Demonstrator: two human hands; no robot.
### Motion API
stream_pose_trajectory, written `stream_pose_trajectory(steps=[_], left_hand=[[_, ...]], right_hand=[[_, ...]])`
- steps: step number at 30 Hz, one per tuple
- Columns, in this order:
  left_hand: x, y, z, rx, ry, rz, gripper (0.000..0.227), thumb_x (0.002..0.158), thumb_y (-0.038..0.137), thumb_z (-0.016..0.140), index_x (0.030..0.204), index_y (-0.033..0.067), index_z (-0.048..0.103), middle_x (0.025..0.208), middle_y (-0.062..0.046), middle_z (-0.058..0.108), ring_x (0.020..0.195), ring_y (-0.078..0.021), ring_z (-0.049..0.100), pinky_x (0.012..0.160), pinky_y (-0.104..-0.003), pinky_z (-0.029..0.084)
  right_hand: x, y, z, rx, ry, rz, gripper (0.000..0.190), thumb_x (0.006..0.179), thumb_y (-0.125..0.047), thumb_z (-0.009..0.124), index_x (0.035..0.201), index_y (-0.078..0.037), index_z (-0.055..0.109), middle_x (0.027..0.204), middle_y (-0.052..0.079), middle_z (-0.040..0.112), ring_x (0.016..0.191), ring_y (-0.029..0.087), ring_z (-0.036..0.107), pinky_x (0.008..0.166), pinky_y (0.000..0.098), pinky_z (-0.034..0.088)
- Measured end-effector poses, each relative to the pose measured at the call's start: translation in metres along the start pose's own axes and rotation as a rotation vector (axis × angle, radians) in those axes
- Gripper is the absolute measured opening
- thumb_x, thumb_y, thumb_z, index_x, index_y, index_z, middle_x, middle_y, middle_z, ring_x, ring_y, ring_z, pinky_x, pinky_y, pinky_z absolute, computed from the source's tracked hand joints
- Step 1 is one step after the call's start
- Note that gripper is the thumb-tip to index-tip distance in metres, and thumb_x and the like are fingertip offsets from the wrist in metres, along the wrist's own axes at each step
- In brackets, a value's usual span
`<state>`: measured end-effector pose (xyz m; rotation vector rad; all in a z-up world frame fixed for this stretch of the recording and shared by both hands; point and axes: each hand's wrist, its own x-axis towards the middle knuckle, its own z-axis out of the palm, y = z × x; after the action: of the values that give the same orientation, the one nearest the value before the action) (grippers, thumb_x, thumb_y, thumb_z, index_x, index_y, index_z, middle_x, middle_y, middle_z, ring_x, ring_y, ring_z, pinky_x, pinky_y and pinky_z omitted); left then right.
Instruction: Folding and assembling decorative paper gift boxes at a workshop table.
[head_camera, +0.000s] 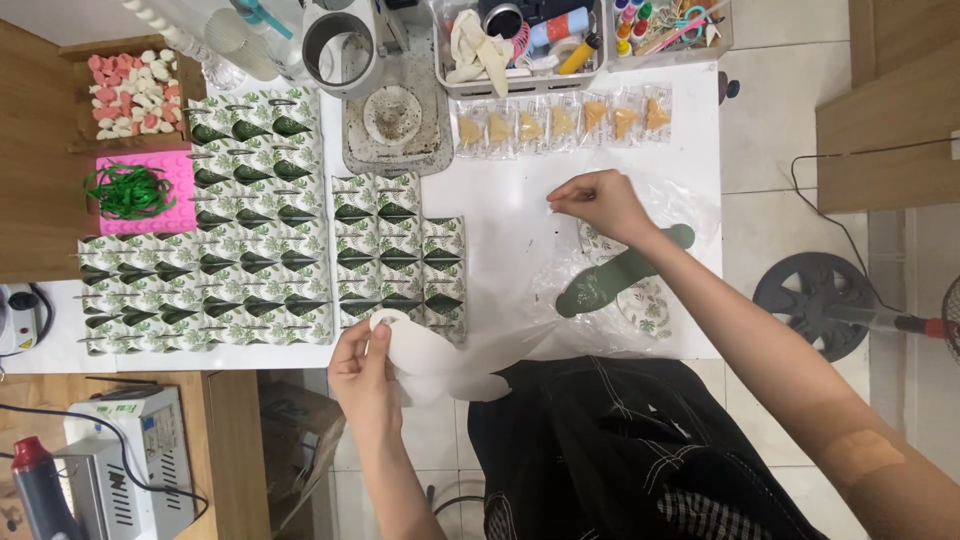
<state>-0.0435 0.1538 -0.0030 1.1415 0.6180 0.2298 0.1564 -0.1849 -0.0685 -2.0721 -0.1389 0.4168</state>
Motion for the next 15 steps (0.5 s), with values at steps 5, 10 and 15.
stream_pose_trajectory(steps=[5,10,15], left_hand=[[0.003,-0.015,0.005,-0.077,0.053,-0.025,0.015,0.098,0.002,0.070,0.112,-0.0020,0.068,0.103,-0.009,0.074,0.083,-0.0096,0.067,0.070,-0.022,0.053],[0.014,-0.030,0.020,-0.185,0.124,-0.088,0.013,0.100,0.004,0.069,0.113,0.0006,0.068,0.101,-0.008,0.072,0.082,-0.0102,0.065,0.070,-0.024,0.053],[0.029,-0.043,0.036,-0.418,0.149,-0.125,0.012,0.098,0.008,0.066,0.108,0.0020,0.061,0.104,-0.009,0.071,0.092,-0.0149,0.073,0.082,-0.031,0.063]], right_hand=[[0.023,0.065,0.068,0.001,-0.098,0.082,0.016,0.083,-0.013,0.080,0.098,-0.008,0.082,0.090,0.006,0.080,0.082,0.012,0.074,0.078,0.0266,0.058],[0.015,0.091,0.093,-0.044,-0.146,0.126,0.017,0.082,-0.013,0.079,0.098,-0.007,0.082,0.092,0.008,0.081,0.085,0.016,0.076,0.080,0.0285,0.059],[-0.002,0.048,0.058,0.164,-0.006,0.112,0.032,0.101,-0.026,0.059,0.115,-0.002,0.074,0.112,0.013,0.075,0.095,0.023,0.073,0.087,0.0329,0.058]])
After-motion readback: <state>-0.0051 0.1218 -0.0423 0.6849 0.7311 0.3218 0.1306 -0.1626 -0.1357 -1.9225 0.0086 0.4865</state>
